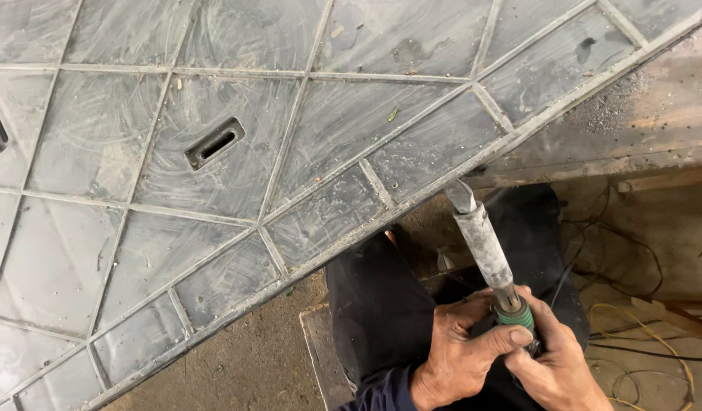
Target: The person uses a plastic welding iron to melt and fuse plastic fragments into a groove along the edge of a textured plastic pallet.
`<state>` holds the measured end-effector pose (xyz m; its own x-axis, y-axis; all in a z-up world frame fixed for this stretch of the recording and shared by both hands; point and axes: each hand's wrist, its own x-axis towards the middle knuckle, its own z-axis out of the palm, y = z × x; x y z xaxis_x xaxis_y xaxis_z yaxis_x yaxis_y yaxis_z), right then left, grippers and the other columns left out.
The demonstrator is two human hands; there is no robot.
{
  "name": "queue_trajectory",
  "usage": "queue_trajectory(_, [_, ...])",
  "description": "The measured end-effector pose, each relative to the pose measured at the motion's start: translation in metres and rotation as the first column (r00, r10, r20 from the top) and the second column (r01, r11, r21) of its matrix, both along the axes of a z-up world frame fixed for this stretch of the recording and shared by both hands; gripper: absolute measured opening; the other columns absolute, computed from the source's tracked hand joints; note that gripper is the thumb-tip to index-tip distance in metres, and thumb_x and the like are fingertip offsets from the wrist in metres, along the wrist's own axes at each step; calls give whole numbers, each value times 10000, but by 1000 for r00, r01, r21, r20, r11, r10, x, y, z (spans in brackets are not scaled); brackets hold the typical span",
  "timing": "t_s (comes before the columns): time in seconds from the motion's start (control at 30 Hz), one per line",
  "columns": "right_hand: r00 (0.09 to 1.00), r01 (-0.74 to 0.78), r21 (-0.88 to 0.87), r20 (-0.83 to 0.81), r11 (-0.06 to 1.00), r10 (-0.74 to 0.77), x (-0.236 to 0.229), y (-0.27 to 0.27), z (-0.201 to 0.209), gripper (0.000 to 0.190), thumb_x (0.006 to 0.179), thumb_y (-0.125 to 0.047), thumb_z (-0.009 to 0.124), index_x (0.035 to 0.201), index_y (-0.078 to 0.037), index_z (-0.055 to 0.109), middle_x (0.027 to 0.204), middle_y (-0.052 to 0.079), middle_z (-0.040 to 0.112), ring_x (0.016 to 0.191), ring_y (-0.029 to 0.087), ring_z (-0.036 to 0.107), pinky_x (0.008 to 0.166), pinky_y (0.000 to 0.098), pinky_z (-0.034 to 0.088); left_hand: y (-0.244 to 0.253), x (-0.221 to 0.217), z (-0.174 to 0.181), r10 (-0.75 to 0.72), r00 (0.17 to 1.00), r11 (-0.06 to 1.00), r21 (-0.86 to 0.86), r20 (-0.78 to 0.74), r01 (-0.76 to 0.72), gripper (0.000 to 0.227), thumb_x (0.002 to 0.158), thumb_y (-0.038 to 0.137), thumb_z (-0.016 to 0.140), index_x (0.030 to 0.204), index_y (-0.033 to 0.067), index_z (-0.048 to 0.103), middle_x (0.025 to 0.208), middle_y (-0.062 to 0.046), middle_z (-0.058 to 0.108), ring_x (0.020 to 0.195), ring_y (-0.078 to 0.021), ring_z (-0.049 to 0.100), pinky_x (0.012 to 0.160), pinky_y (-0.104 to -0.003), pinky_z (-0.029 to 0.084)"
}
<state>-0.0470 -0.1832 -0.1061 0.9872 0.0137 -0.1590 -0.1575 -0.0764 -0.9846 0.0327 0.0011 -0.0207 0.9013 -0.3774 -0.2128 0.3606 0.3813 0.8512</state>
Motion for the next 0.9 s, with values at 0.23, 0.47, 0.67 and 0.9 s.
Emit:
queue_trajectory(0.23, [996,89,-60,-4,994,-89,5,12,3,747,775,30,645,1484,53,409,1381,135,568,1306,209,535,1105,364,409,0,5,-20,-81,997,992,-101,1,81,372,1003,281,771,1221,-14,715,1111,-100,735,1039,-159,708,975,-325,599])
queue_trajectory(0.47, [991,100,-114,-80,988,-110,3,15,6,778,759,34,672,1499,15,432,1342,136,600,1219,213,586,1042,370,469,4,4,-16,-110,991,983,-152,-70,98,367,988,264,770,1229,-7,709,1130,-81,734,1023,-147,699,948,-310,589])
queue_trajectory(0.67, [992,118,-239,-23,964,-127,4,20,11,780,733,42,666,1474,12,424,1416,170,563,1353,273,534,1123,398,408,2,7,-16,-93,995,986,-134,18,95,356,1002,265,763,1223,-11,713,1207,-107,737,1123,-165,710,1061,-332,586])
queue_trajectory(0.9, [985,170,-373,89,912,-147,8,26,24,752,753,-10,701,1461,6,450,1363,185,615,1374,288,550,1125,393,426,3,10,-18,-138,990,979,-147,30,141,357,1011,244,761,1236,-27,709,1236,-142,725,1129,-169,689,1094,-334,555])
